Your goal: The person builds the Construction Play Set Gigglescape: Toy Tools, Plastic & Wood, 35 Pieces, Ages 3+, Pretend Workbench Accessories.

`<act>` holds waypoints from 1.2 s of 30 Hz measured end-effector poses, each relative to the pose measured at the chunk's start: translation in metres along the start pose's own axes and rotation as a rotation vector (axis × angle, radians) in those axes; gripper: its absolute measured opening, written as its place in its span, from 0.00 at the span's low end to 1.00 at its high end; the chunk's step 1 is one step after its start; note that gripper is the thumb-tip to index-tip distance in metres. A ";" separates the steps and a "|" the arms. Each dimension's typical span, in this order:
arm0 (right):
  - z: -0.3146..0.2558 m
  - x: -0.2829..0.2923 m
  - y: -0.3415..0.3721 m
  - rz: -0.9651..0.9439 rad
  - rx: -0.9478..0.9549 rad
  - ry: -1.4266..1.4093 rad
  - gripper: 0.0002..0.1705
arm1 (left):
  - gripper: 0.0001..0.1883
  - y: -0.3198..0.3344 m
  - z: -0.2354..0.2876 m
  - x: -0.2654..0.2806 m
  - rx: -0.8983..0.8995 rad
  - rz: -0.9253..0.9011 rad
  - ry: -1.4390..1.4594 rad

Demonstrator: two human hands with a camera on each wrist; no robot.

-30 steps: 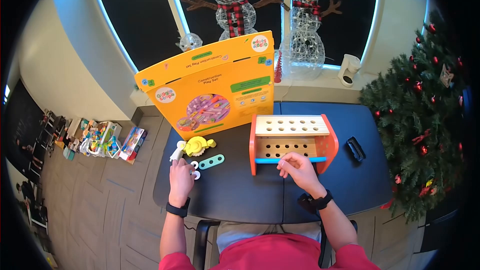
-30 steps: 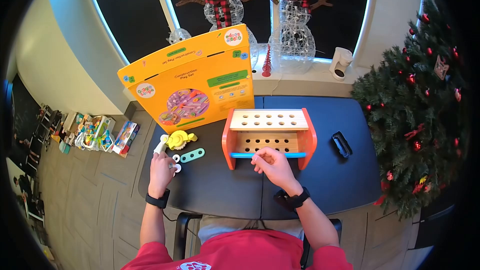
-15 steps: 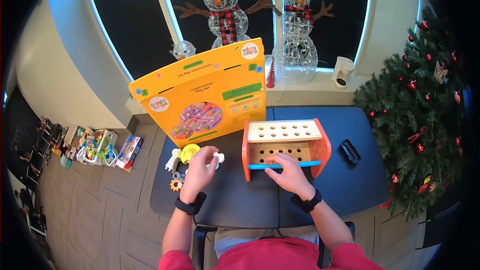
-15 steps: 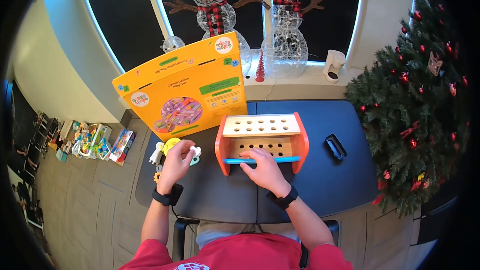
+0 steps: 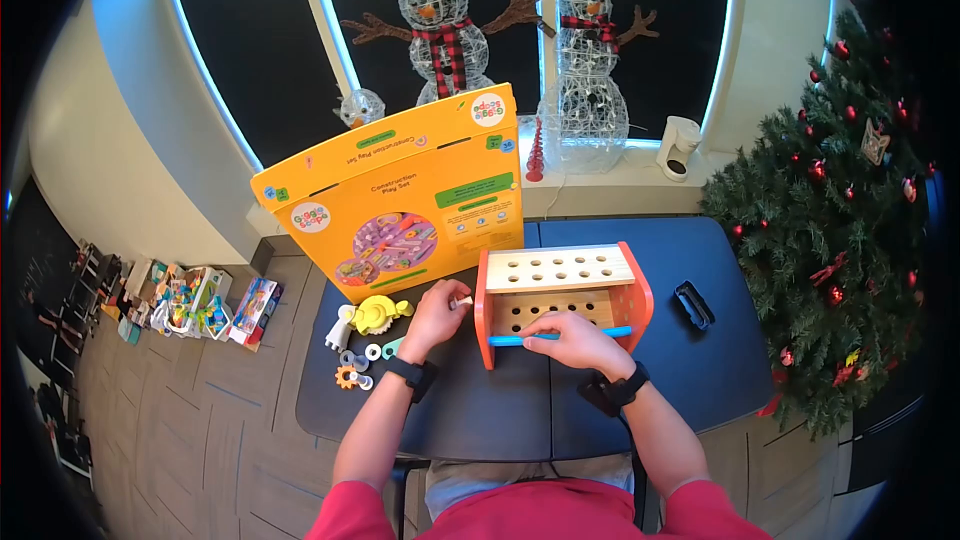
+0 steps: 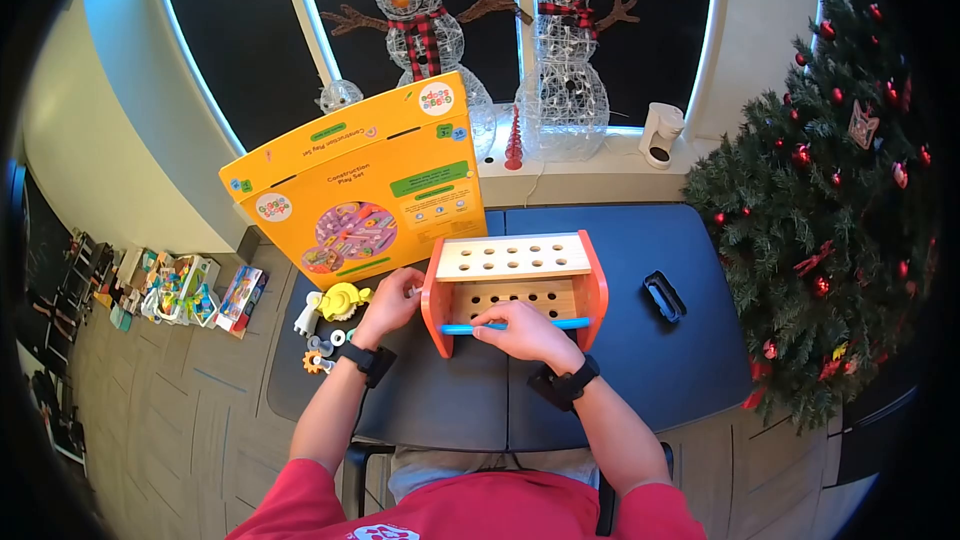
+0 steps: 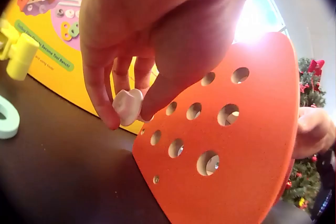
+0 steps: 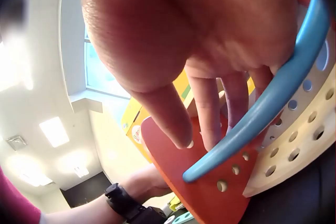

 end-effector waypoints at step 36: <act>-0.013 -0.013 0.007 0.134 -0.044 0.072 0.10 | 0.33 0.013 -0.004 -0.026 0.350 -0.285 0.626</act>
Point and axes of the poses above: each hand's wrist, its own y-axis away from the middle knuckle, its own x-axis out of the back of the hand, z = x × y, the point moved 1 cm from there along -y, towards the middle knuckle, and after that the axes turned 14 degrees about z, right-handed, at the moved point
